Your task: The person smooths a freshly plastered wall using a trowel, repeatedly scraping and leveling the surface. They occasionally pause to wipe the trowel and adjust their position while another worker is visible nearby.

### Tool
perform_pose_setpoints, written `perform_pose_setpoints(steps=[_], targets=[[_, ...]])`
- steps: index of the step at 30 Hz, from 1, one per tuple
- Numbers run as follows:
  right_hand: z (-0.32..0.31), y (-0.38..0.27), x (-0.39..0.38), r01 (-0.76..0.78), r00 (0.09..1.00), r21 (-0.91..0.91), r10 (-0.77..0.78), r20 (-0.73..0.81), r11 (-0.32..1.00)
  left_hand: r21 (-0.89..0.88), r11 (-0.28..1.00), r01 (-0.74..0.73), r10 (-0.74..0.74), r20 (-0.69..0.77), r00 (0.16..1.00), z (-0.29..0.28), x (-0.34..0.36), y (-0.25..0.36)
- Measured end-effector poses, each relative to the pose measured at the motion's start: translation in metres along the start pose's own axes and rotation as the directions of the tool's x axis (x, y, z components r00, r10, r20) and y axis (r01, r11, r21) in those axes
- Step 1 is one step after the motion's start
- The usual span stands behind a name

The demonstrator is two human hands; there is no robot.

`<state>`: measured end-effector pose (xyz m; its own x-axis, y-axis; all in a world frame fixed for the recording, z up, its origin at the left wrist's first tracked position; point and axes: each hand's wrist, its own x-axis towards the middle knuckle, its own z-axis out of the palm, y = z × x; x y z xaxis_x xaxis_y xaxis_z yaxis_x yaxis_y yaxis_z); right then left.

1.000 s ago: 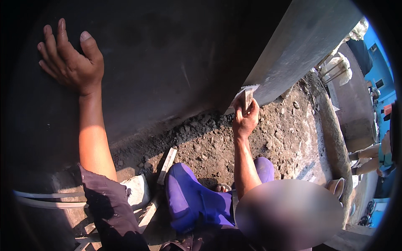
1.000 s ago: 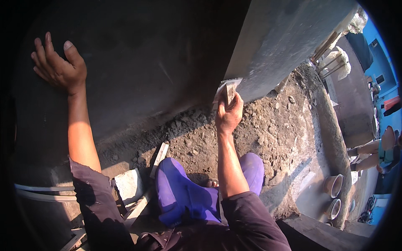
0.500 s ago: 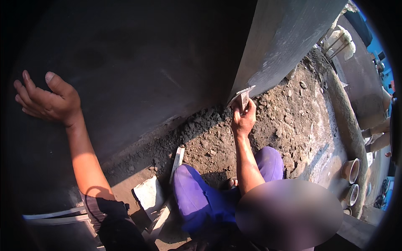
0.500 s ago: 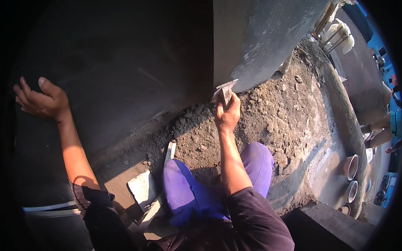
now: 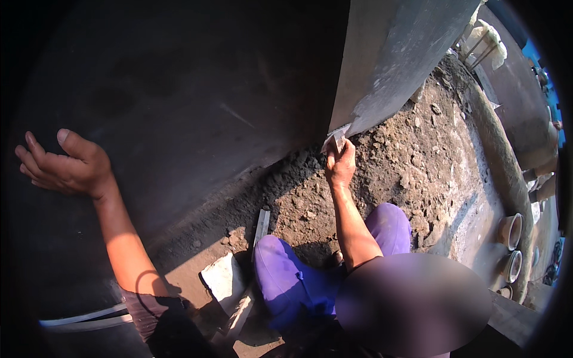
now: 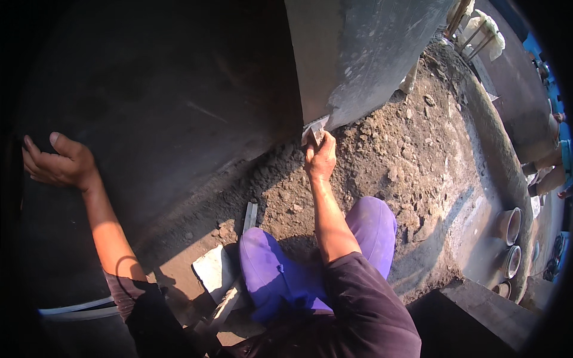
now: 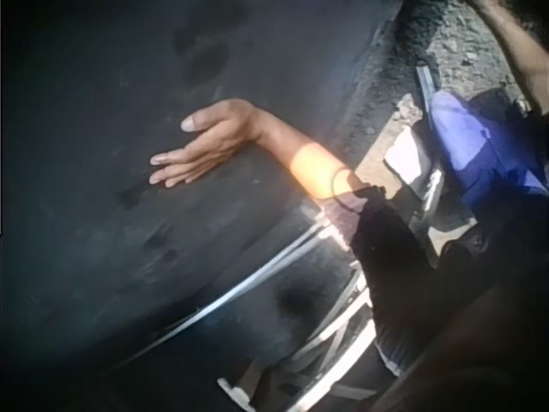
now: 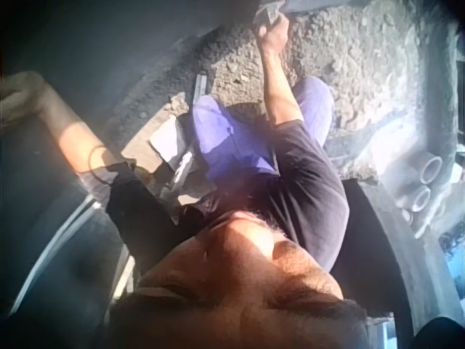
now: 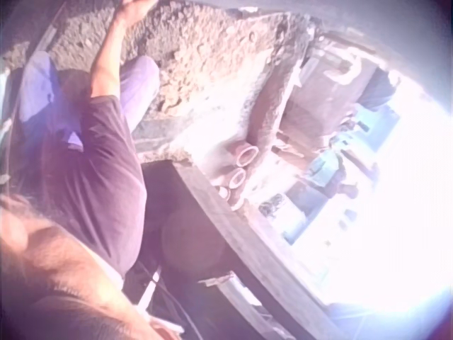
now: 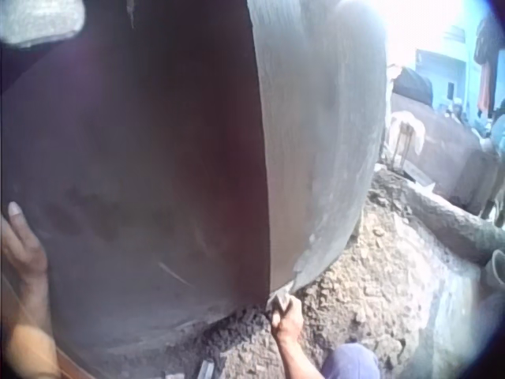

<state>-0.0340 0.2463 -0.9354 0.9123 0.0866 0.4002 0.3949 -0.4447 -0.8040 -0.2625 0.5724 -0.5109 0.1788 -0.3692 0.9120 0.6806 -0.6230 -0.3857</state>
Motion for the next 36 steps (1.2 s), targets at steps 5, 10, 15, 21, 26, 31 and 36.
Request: perform_pose_setpoints(steps=[5, 10, 15, 21, 26, 31, 36], targets=[[0.009, 0.030, -0.004, -0.380, 0.925, -0.130, 0.379, -0.032, 0.916, 0.024, 0.997, 0.079, -0.079, 0.029, 0.996, -0.001, 0.000, 0.010], [-0.023, -0.039, 0.019, 0.057, 0.993, 0.045, -0.052, -0.108, 0.997, 0.030, 0.992, 0.126, -0.128, 0.058, 0.990, -0.005, 0.002, 0.012], [-0.091, -0.177, 0.128, 0.446, 0.851, 0.087, -0.392, -0.350, 0.891, 0.056, 0.986, 0.155, -0.157, 0.037, 0.987, -0.004, 0.011, 0.015], [-0.177, -0.350, 0.255, 0.669, 0.605, -0.023, -0.563, -0.563, 0.743, 0.065, 0.983, 0.171, -0.176, 0.076, 0.981, -0.006, 0.008, 0.019], [-0.179, -0.337, 0.243, 0.578, 0.760, -0.033, -0.552, -0.344, 0.816, 0.049, 0.985, 0.167, -0.170, 0.060, 0.984, -0.007, 0.003, 0.017], [-0.073, -0.125, 0.085, 0.192, 0.976, 0.103, -0.178, -0.126, 0.976, 0.044, 0.986, 0.164, -0.166, 0.057, 0.985, -0.004, 0.008, 0.018], [-0.036, 0.023, -0.005, -0.475, 0.877, 0.242, 0.431, 0.213, 0.846, 0.057, 0.988, 0.144, -0.146, 0.041, 0.988, -0.002, 0.008, 0.013]])
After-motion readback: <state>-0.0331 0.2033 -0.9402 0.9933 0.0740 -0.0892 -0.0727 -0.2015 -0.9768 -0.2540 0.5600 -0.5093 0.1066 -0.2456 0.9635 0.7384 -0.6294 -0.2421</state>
